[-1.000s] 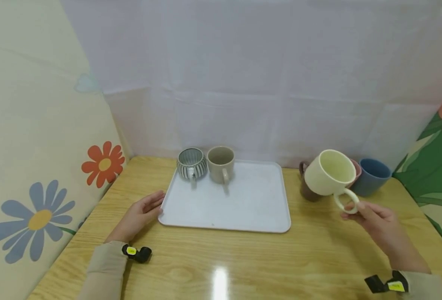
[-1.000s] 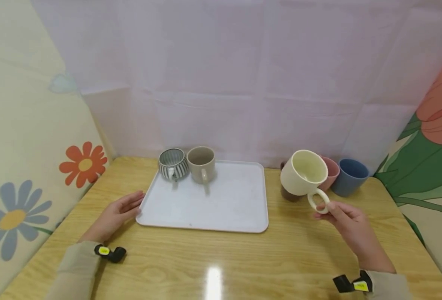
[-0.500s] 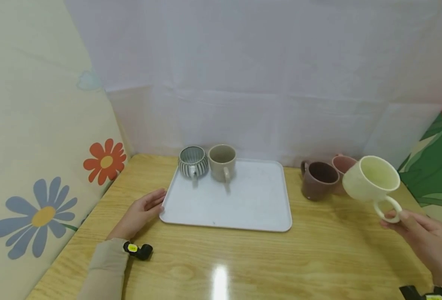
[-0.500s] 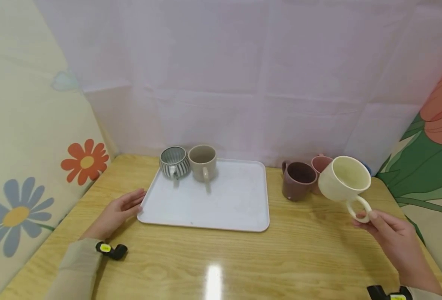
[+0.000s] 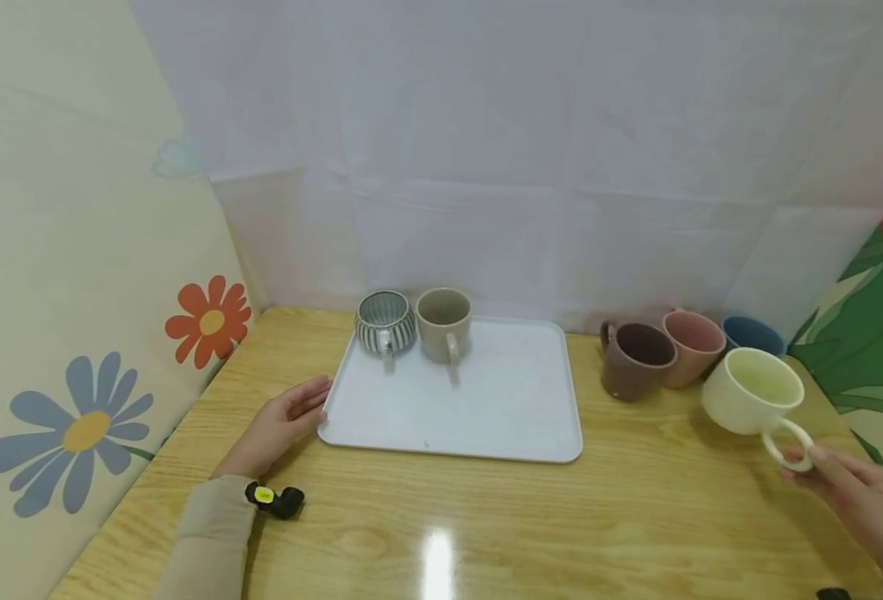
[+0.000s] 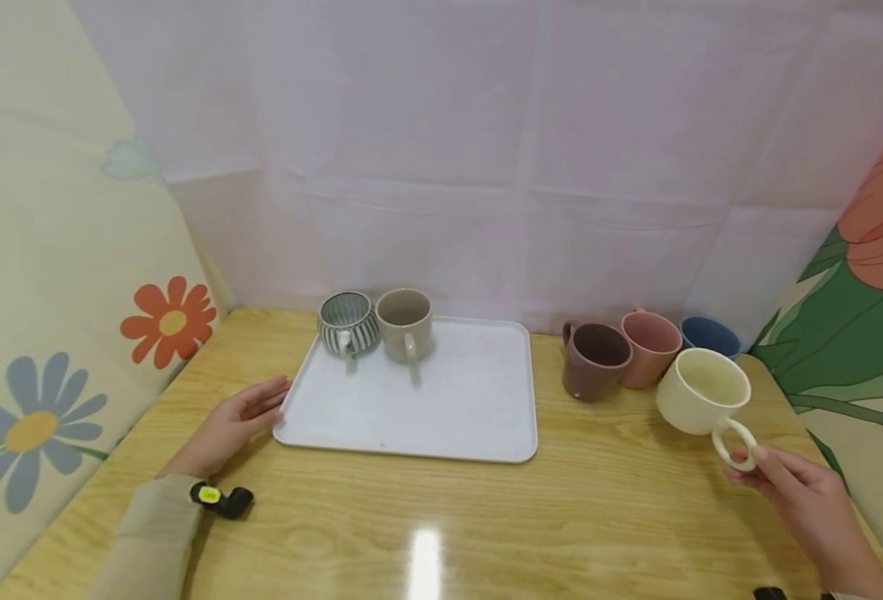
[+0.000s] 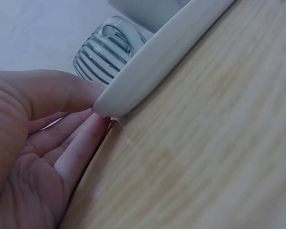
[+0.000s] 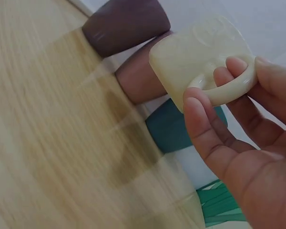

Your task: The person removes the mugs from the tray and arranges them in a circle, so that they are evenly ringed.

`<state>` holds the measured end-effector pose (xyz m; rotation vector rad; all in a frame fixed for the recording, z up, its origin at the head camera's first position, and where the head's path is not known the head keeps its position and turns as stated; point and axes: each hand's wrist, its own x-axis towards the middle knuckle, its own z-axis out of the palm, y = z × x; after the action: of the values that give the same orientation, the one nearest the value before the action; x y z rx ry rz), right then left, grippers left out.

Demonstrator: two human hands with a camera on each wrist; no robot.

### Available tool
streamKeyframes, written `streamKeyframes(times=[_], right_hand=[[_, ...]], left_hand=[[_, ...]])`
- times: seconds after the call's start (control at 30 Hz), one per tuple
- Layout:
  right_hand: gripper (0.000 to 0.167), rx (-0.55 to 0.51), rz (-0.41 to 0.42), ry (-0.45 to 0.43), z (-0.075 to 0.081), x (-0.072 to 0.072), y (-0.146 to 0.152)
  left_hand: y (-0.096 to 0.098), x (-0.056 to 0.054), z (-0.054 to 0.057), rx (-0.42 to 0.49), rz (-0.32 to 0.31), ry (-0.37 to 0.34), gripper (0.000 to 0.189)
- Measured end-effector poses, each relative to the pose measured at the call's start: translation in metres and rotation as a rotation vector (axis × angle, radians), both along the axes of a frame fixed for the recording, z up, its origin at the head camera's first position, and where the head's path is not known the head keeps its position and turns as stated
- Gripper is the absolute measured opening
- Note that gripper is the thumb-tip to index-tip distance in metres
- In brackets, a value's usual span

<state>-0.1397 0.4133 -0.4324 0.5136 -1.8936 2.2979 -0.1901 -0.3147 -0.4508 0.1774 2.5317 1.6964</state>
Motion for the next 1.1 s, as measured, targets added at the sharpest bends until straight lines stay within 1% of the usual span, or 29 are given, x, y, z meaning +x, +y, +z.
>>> streamKeyframes(times=[0.07,0.17,0.23,0.4,0.53,0.6,0.77,0.9,0.97,1.1], right_hand=[[0.038,0.025,-0.042,-0.059,-0.003,0.000,0.005],[0.036,0.113,-0.129,-0.163,-0.008,0.001,0.010],[0.035,0.133,-0.145,-0.199,-0.010,0.001,0.013],[0.036,0.113,-0.141,-0.200,-0.018,0.000,0.020],[0.035,0.129,-0.167,-0.226,-0.024,0.000,0.025],[0.036,0.125,-0.154,-0.212,-0.027,0.000,0.027],[0.037,0.090,-0.113,-0.169,-0.032,0.000,0.033],[0.037,0.068,-0.118,-0.170,-0.035,-0.001,0.034],[0.038,0.027,-0.119,-0.165,-0.036,-0.001,0.034],[0.038,-0.152,-0.081,-0.167,-0.039,-0.003,0.035]], left_hand=[[0.000,0.001,0.000,0.004,0.002,-0.001,0.064],[0.000,0.001,0.001,0.004,0.003,-0.003,0.064],[0.000,0.001,0.001,-0.001,0.005,-0.002,0.064],[0.000,0.001,0.001,-0.004,0.007,-0.002,0.063],[0.000,0.001,0.000,0.004,0.005,-0.001,0.063],[0.001,0.001,0.000,0.008,0.003,-0.002,0.063],[0.002,0.003,0.002,0.007,-0.002,-0.013,0.063],[0.002,0.003,0.003,-0.007,0.003,-0.023,0.063],[0.002,0.003,0.003,-0.014,0.006,-0.027,0.064],[0.000,0.002,0.003,-0.012,0.005,-0.026,0.064]])
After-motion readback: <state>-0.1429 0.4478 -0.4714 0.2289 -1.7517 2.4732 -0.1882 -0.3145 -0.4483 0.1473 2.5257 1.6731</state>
